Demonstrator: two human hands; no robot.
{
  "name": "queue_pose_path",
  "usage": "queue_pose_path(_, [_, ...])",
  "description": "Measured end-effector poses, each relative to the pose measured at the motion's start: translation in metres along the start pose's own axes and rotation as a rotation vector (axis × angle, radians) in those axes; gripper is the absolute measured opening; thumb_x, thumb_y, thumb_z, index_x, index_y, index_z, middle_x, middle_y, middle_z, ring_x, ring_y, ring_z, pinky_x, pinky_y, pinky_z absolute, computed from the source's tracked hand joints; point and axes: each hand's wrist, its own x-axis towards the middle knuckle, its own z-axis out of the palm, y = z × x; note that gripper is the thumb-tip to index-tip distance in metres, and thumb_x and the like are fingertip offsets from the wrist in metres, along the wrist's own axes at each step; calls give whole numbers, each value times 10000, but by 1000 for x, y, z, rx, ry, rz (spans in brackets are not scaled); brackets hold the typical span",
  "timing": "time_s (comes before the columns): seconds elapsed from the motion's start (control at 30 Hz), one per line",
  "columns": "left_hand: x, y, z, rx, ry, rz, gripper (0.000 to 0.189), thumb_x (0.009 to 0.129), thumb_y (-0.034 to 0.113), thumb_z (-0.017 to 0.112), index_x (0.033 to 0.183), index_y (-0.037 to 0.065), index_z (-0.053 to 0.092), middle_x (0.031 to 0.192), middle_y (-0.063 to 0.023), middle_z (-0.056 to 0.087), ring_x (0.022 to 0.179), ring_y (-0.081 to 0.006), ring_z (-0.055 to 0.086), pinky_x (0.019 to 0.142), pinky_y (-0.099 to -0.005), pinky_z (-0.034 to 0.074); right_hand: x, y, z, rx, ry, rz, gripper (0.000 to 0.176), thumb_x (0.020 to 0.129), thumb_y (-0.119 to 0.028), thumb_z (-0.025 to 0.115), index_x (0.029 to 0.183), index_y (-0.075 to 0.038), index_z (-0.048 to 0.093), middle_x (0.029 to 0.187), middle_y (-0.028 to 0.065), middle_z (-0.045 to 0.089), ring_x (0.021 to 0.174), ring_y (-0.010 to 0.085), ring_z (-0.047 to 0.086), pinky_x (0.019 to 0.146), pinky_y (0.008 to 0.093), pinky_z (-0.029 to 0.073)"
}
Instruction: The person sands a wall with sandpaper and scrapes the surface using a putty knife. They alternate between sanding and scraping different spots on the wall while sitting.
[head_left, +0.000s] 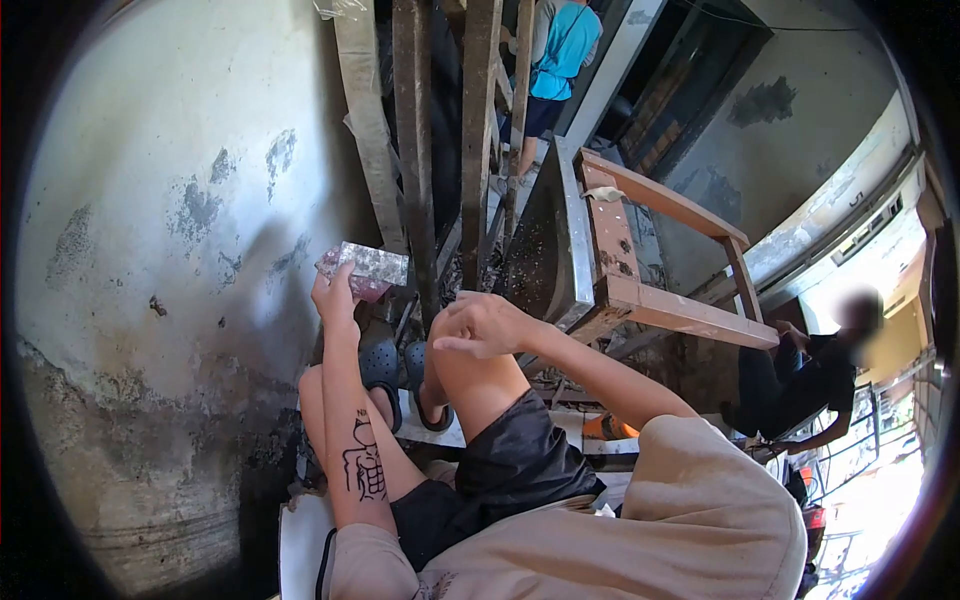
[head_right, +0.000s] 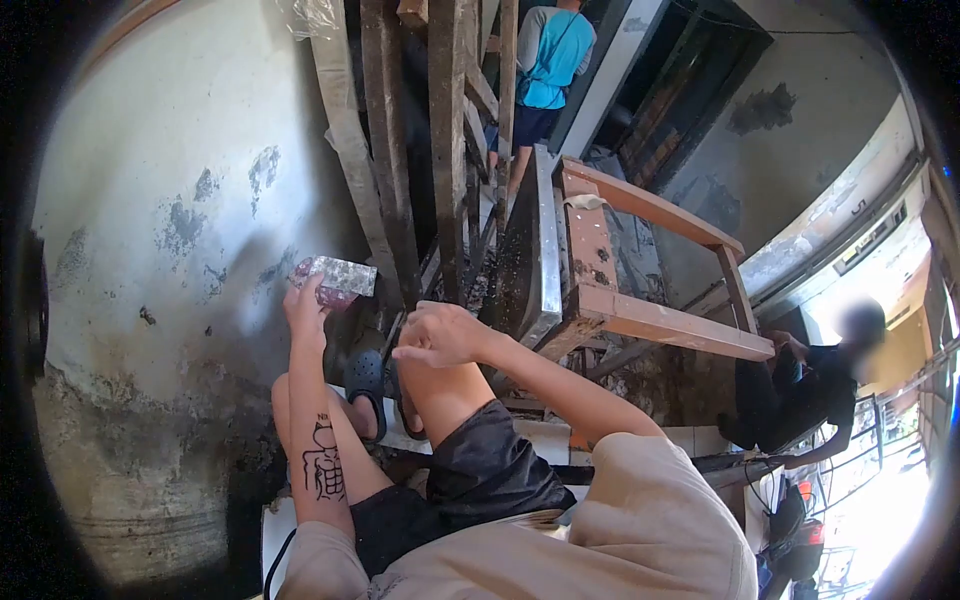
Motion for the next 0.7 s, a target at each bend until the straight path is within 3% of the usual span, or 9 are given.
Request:
queue_pose_path(0.07, [1,-1,0,-16,-7,7,334,769,182,633,1080,109,538,977,-41,587,863,-176,586,682,-329,465,3,4,2,-30,112,143,315,811,-326,610,663,-49,629,739,78,539,854,272,543,713,360,463])
queue_pose_path(0.17, [-2,1,1,-27,-5,11,337,769,179,631,1083,106,534,976,-41,588,868,-177,588,680,-332,467,3,20,16,-102,265,53,309,808,-314,613,646,-52,631,739,85,537,824,275,553,693,365,466])
queue_pose_path(0.33, [3,-4,-2,-19,-10,5,340,777,159,621,1096,92,526,974,-46,588,867,-187,596,704,-342,480,0,-1,12,-47,159,-51,292,805,-299,616,641,-57,627,735,93,532,797,279,552,687,375,465])
queue_pose_path(0.4, [6,-6,-1,-55,10,15,306,790,117,618,1083,38,576,964,-58,606,836,-167,613,663,-295,517,-1,-4,11,72,-19,69,235,810,-278,612,767,-50,650,762,92,534,790,269,532,687,367,462])
queue_pose_path(0.43, [6,-6,0,-56,9,15,306,790,117,618,1083,38,576,964,-58,606,836,-167,613,663,-295,517,1,-2,10,71,-19,69,235,810,-278,612,767,-50,650,762,92,534,790,269,532,687,367,462])
queue_pose_path(0.5, [5,-6,1,-72,-6,19,304,792,115,615,1083,40,574,961,-58,605,838,-165,611,667,-289,514,5,5,10,-132,243,98,283,802,-296,618,663,-52,657,780,95,567,815,272,554,708,367,469])
queue_pose_path(0.63, [1,-2,1,-33,-8,22,358,786,141,617,1126,87,521,1000,-57,588,872,-190,603,719,-343,500,1,9,14,-70,234,116,271,803,-296,619,688,-52,646,779,95,563,824,266,551,703,371,470])
queue_pose_path(0.7, [1,-2,0,-32,-20,-3,363,785,144,620,1131,87,523,1011,-54,584,888,-186,597,726,-341,495,-2,7,12,-66,192,12,256,802,-292,622,710,-53,613,747,95,534,823,263,545,691,380,467])
